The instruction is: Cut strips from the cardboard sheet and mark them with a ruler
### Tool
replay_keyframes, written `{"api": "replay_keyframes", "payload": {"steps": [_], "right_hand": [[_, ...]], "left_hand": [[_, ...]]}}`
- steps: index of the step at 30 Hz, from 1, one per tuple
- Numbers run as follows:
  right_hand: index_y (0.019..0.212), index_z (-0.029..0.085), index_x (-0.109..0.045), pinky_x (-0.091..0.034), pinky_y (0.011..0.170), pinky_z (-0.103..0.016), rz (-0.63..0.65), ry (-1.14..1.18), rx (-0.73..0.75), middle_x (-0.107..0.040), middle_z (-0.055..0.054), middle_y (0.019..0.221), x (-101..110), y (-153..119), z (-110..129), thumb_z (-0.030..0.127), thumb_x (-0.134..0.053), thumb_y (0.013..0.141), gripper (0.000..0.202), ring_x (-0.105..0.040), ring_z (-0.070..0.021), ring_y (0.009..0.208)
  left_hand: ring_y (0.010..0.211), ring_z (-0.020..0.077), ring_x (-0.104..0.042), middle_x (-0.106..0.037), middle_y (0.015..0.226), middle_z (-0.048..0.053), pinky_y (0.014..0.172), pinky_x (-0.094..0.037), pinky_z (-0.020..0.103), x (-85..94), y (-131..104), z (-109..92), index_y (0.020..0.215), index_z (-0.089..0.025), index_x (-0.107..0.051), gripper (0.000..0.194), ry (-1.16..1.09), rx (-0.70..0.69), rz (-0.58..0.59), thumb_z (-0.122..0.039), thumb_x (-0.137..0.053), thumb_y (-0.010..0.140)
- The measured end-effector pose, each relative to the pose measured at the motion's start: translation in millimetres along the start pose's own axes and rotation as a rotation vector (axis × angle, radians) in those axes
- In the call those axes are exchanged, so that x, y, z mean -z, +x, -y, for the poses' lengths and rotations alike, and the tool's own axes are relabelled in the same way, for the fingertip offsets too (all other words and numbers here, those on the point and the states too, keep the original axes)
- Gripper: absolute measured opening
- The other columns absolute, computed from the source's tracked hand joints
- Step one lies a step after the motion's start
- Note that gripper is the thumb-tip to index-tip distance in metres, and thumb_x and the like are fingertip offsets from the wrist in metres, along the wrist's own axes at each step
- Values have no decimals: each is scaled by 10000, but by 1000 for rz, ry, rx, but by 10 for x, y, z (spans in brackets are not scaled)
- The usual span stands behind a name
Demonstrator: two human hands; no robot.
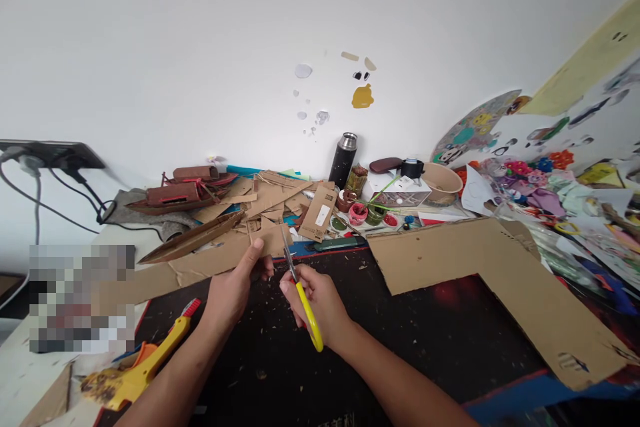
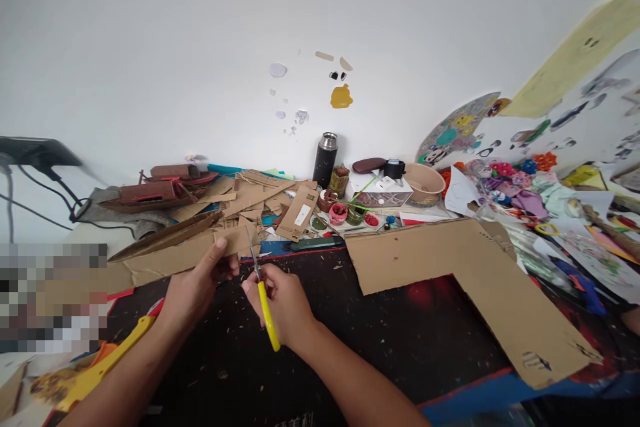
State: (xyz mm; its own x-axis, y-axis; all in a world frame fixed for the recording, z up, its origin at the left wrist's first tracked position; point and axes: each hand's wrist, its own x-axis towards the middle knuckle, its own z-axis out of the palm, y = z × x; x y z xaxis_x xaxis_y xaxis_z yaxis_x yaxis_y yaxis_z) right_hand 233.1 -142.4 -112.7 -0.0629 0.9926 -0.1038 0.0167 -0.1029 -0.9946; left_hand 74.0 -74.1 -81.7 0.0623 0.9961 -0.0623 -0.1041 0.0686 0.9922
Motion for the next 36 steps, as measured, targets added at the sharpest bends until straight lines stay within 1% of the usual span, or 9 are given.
{"api": "replay_keyframes", "payload": {"steps": [3, 8, 11, 15, 21, 25, 30, 32, 36], "right_hand": [[981, 207, -705, -345, 394, -168, -3, -2, -2, -492, 98, 521, 2, 4, -29, 501, -774, 965, 303, -462, -84, 384], [971, 212, -698, -320, 398, -178, -26, 1, -24, -472, 105, 528, -8, 14, -88, 473, -776, 961, 273, -432, -76, 370], [989, 215, -698, -309, 409, -188, -36, -20, -47, -468, 104, 538, -15, 20, -130, 474, -775, 952, 273, -419, -77, 375], [976, 214, -700, -310, 424, -199, -50, -26, -61, -455, 105, 522, -30, 31, -162, 450, -763, 949, 246, -402, -81, 379], [911, 208, -702, -318, 453, -206, -102, -98, -47, -455, 89, 536, -43, 40, -144, 340, -674, 953, 141, -409, -90, 415], [868, 208, -727, -368, 505, -208, -139, -172, 25, -526, 52, 600, -33, 48, -123, 263, -614, 923, 138, -504, -117, 513], [854, 214, -756, -458, 628, -229, -183, -218, 85, -703, 7, 747, -39, 49, -146, 191, -587, 878, 172, -658, -154, 657], [859, 215, -763, -476, 657, -236, -191, -230, 86, -735, 2, 776, -47, 42, -156, 176, -586, 866, 181, -678, -161, 676], [846, 217, -757, -495, 684, -244, -204, -253, 69, -747, 2, 769, -59, 33, -156, 174, -584, 855, 179, -689, -169, 682]], "left_hand": [[590, 198, -604, -668, 615, 52, 629, -503, 315, 24, 8, -11, 603, -210, -698, 593, 118, -34, 63, -714, -662, 914], [610, 204, -634, -706, 641, 39, 704, -526, 326, 58, 30, 20, 643, -228, -728, 527, 256, -97, 54, -618, -618, 980], [607, 215, -644, -717, 645, 39, 691, -540, 337, 60, 33, 54, 649, -238, -732, 493, 250, -126, 45, -585, -629, 983], [623, 216, -658, -731, 674, 39, 688, -546, 337, 58, 34, 92, 676, -239, -743, 459, 210, -113, 39, -566, -647, 984], [629, 217, -654, -719, 659, 40, 714, -539, 342, 61, 31, 91, 655, -236, -735, 487, 258, -112, 32, -573, -623, 989], [636, 215, -652, -721, 670, 34, 728, -531, 341, 64, 32, 125, 666, -239, -733, 484, 253, -107, 39, -575, -619, 995], [638, 227, -652, -716, 680, 39, 690, -538, 348, 42, 20, 137, 675, -243, -733, 470, 215, -79, 36, -578, -629, 988], [632, 224, -648, -709, 673, 40, 684, -536, 347, 26, 8, 119, 662, -243, -725, 476, 217, -80, 27, -572, -626, 992], [626, 222, -646, -697, 664, 41, 669, -537, 345, 6, 0, 115, 654, -240, -719, 467, 190, -85, 29, -552, -633, 991]]}}
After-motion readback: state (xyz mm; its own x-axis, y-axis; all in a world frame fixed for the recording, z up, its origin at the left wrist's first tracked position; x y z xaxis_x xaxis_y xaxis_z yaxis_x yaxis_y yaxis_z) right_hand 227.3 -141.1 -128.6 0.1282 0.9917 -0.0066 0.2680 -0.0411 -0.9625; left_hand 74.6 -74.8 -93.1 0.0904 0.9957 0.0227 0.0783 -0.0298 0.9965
